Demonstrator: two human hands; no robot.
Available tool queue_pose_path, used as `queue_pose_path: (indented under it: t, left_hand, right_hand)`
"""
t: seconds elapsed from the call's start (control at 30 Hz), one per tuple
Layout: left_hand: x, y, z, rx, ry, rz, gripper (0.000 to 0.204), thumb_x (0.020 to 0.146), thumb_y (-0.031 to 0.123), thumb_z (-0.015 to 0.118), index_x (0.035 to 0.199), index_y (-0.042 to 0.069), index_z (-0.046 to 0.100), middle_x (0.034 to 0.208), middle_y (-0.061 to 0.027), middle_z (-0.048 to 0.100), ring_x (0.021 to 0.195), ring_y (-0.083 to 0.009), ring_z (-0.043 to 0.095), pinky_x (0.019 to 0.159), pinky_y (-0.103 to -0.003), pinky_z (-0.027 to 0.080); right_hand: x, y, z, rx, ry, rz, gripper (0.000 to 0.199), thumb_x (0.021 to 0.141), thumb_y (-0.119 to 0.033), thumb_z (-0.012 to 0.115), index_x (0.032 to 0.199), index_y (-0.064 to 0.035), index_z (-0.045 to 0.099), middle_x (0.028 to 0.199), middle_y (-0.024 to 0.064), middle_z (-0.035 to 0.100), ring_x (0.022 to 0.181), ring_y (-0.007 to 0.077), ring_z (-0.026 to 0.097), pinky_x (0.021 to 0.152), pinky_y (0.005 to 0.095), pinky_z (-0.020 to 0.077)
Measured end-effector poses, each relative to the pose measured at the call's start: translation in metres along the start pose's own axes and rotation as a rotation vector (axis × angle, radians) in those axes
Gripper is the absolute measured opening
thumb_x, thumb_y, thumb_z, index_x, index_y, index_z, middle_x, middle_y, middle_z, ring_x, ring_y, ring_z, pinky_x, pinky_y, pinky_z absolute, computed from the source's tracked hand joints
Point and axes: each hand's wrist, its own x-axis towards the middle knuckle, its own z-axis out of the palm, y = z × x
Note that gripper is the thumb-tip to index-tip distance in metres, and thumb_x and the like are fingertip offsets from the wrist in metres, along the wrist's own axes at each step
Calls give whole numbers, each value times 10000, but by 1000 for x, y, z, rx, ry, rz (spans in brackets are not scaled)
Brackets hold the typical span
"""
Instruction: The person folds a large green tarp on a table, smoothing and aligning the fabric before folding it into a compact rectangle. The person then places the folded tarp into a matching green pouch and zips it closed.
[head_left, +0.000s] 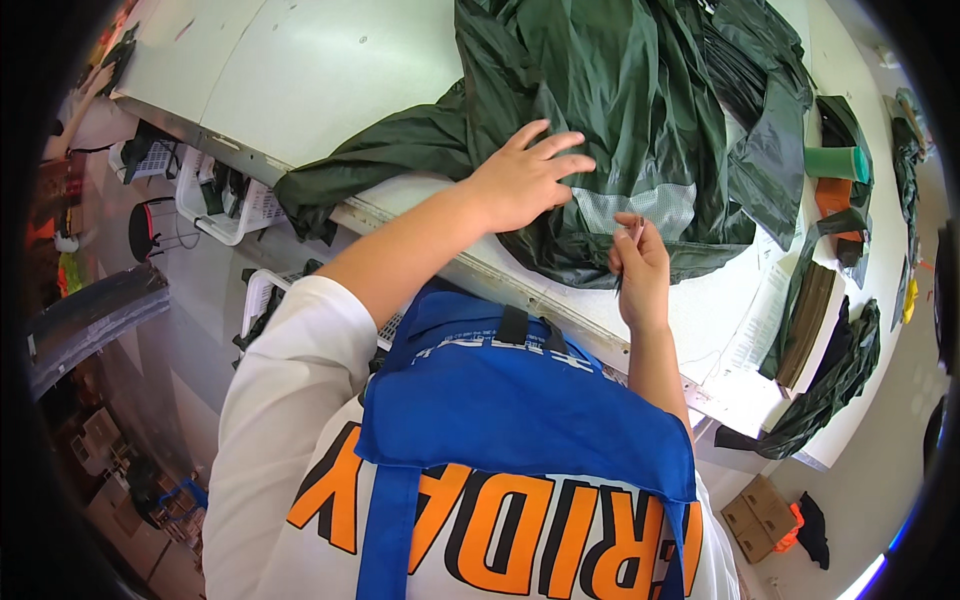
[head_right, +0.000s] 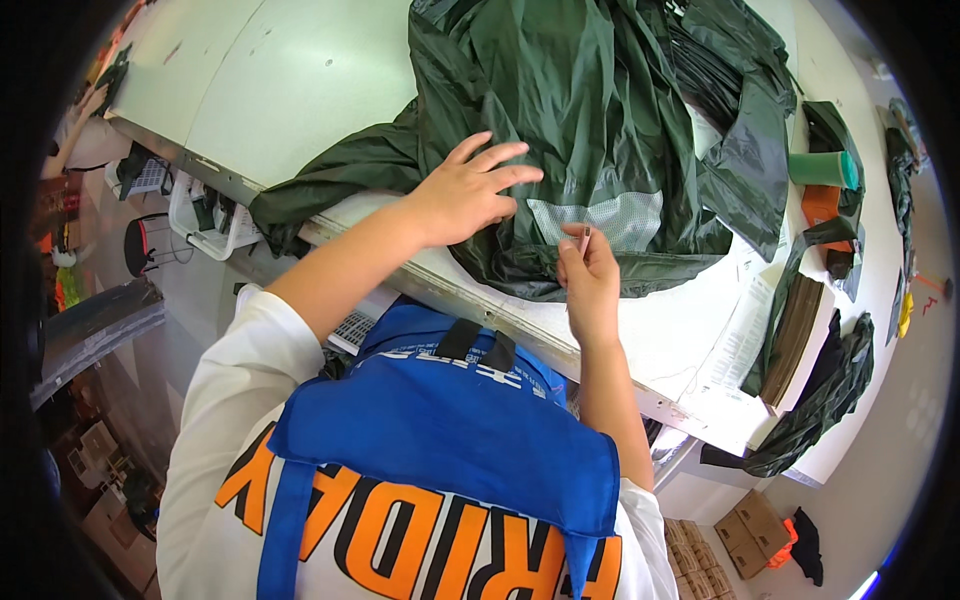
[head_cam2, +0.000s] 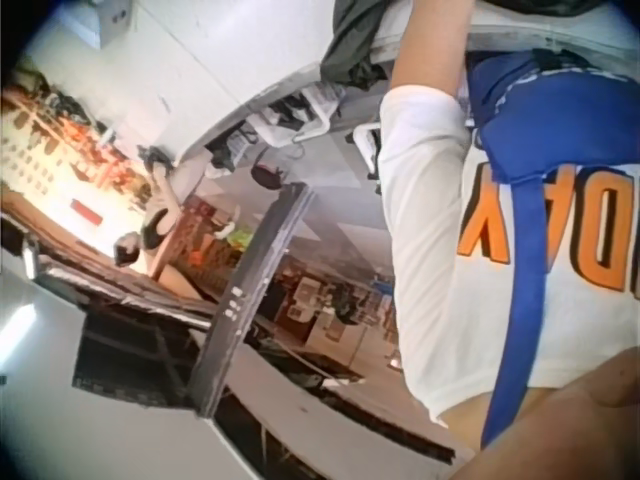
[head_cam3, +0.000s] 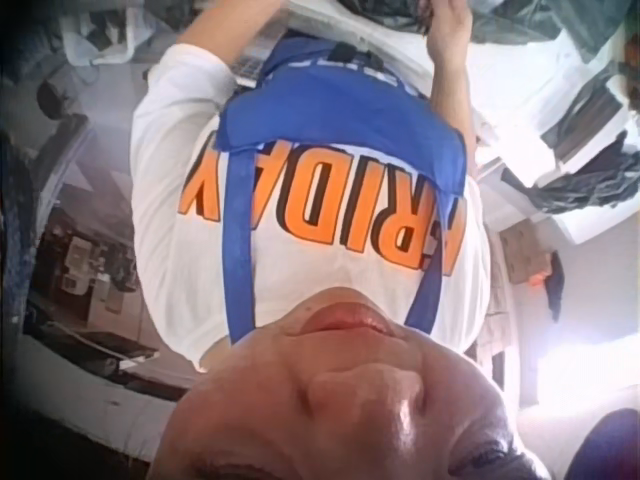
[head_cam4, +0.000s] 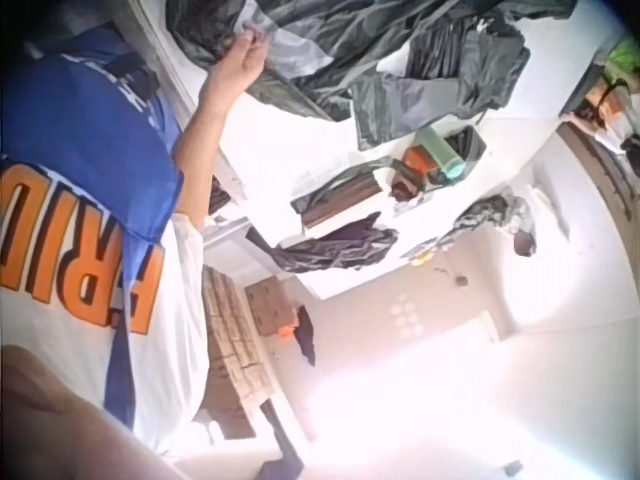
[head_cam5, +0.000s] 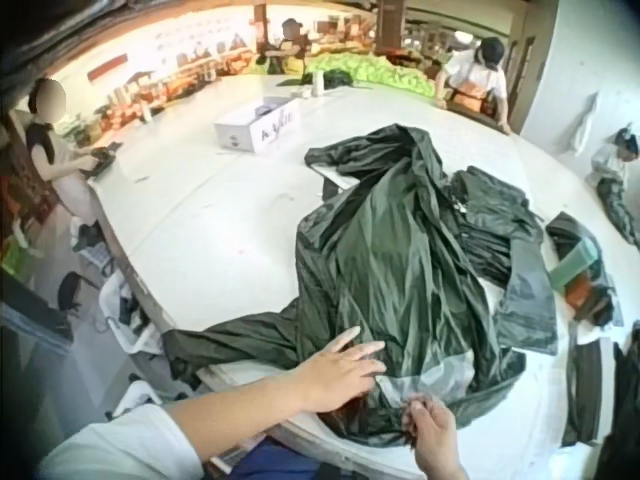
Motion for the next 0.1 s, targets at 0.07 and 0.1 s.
queue_pose_path:
  t: [0.07,0.1]
  left_hand:
    - [13,-4,-21,-14,-237,84,74,811,172,622,858,172,679,1347,16,486,1359,-277,332,1160,-498,186]
    - [19,-4,-30,-145,-431,-3,81,845,207,619,879,179,687,1390,26,468,1401,-273,262,1175,-510,117]
  right_hand:
    - [-3,-9,2,28,35,-72,215,983,-130,472,1067,21,600,772,6,517,710,73,447,653,226,370]
    - [-7,-18,-5,-271,47,-217,236,988,-136,462,1120,9,594,888,25,564,721,78,458,680,234,381]
